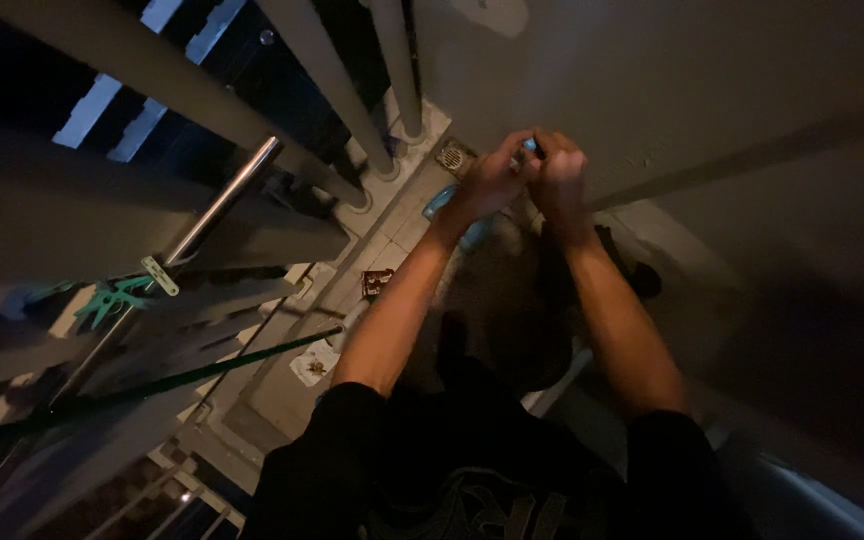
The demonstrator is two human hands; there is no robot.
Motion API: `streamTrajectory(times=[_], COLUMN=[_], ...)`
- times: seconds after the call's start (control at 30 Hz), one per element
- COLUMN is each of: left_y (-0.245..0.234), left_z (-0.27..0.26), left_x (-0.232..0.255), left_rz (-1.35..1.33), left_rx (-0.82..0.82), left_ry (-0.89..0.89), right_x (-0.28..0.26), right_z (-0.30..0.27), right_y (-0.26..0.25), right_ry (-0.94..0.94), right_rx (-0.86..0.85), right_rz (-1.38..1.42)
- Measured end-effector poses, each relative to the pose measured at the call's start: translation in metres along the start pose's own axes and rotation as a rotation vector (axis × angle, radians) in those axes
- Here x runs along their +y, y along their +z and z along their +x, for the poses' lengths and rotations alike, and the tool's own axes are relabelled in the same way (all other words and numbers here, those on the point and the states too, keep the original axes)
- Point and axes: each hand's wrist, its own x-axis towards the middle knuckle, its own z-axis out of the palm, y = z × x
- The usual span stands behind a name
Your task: Attaching or repairing the top handle component of a mop or broom.
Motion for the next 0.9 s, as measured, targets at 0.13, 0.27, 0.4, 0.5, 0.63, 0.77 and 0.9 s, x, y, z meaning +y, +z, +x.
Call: streamTrajectory(times=[0.13,0.27,0.4,0.5,0.63,0.77,0.9], left_y=[0.007,0.008,0.018,0.008,0.028,0.032,0.05], left_z=[0.009,0.008,0.016,0.015,0.024,0.026,0.028], left_x=[-0.01,0.004,-0.004,0.029,-0.012,-0.023,-0.054], left_rz=[-0.018,-0.078,-0.08,-0.21,-0.02,0.0,-0.214], left_rx=[-0.006,-0.035,-0.021,-0.089,0.059,-0.013,-0.048], left_ry=[-0.016,-0.074,-0.133,-0.297,-0.017,-0.063,0.012], right_x=[0.016,0.005,0.025,0.039,0.036,0.043,0.056], right_z=[-0.003,0.001,-0.008,-0.009,-0.006,-0.013,-0.02], right_y=[0.003,-0.008,0.002,0.008,0.005,0.008,0.015], right_ry=[-0.078,-0.037,-0.04,-0.095,-0.08,-0.044,0.03], right_rx=[-0.02,-0.062,-0.071,-0.073,-0.058,-0.122,-0.145], right_rz=[-0.088,-0.052,-0.105,-0.101,-0.111,-0.064,-0.049])
